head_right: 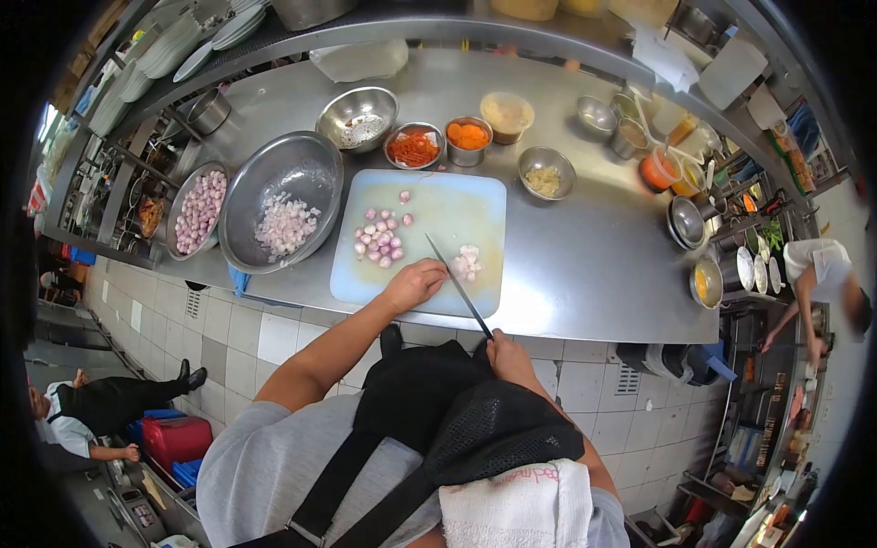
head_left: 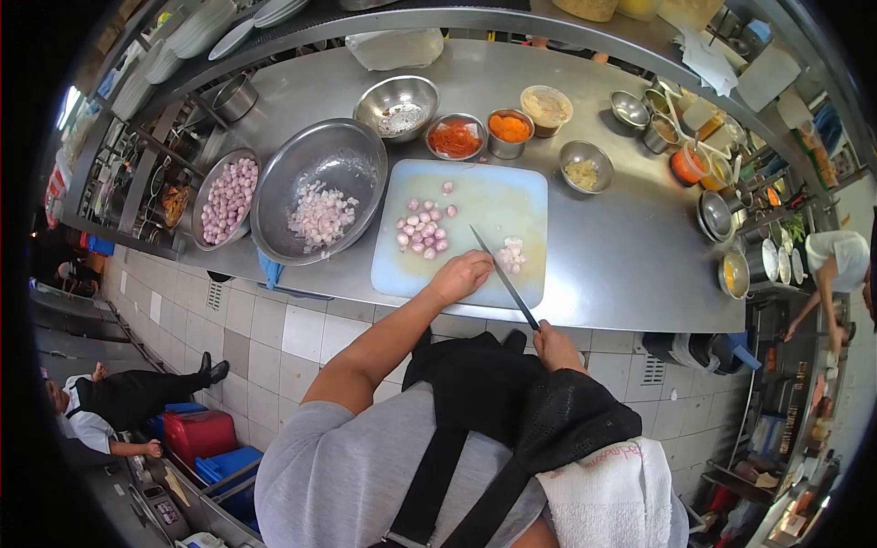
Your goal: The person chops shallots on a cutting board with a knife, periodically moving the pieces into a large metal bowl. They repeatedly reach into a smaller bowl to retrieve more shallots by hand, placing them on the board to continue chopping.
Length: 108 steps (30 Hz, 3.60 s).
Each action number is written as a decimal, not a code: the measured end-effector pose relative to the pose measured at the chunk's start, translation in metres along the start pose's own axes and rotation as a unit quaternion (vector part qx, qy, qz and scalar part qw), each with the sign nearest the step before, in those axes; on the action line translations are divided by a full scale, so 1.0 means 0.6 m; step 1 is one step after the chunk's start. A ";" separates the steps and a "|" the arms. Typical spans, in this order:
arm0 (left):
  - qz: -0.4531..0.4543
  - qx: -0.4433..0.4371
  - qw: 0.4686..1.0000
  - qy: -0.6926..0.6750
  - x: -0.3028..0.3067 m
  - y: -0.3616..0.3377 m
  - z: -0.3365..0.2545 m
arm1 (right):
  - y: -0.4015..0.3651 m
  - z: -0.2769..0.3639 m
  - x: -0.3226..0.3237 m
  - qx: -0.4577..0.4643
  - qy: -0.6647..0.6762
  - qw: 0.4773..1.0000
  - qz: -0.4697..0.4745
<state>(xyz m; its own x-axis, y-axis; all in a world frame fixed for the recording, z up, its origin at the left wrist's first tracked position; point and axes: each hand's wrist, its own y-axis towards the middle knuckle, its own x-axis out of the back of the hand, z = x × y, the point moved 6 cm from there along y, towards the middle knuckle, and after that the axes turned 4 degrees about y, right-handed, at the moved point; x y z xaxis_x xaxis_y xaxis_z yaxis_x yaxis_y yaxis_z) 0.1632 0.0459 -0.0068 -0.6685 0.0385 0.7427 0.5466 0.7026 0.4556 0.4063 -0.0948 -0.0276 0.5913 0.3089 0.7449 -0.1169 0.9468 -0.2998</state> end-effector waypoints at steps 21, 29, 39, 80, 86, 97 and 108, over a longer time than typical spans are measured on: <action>-0.020 0.224 0.974 0.022 -0.021 -0.005 0.009 | 0.022 -0.035 0.025 0.007 0.125 0.987 0.104; -0.050 0.335 0.937 -0.088 0.000 -0.010 -0.018 | 0.015 -0.019 0.026 0.014 0.066 0.995 0.068; 0.005 0.056 0.998 -0.003 0.010 0.014 0.004 | -0.004 0.020 0.006 0.006 0.002 1.000 0.011; -0.001 0.017 1.000 0.005 0.002 0.013 0.028 | 0.017 0.026 -0.005 0.023 0.072 0.997 0.001; -0.072 0.104 0.992 0.013 0.070 0.058 0.089 | -0.009 0.062 0.041 -0.011 0.102 0.994 -0.045; 0.009 0.208 0.951 0.230 0.090 0.084 0.165 | -0.057 0.061 0.022 -0.045 0.114 0.992 -0.003; -0.098 0.182 0.978 0.009 0.121 0.061 0.054 | -0.051 0.033 0.017 -0.044 0.131 0.990 0.030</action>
<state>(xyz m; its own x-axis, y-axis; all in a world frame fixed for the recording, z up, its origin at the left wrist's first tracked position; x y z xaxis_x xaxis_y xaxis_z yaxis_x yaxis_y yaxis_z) 0.1185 0.0974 0.0479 -0.7314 -0.1327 0.6689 0.1911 0.9017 0.3879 0.4002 -0.1191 0.0010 0.7737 0.3200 0.5468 -0.0951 0.9119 -0.3992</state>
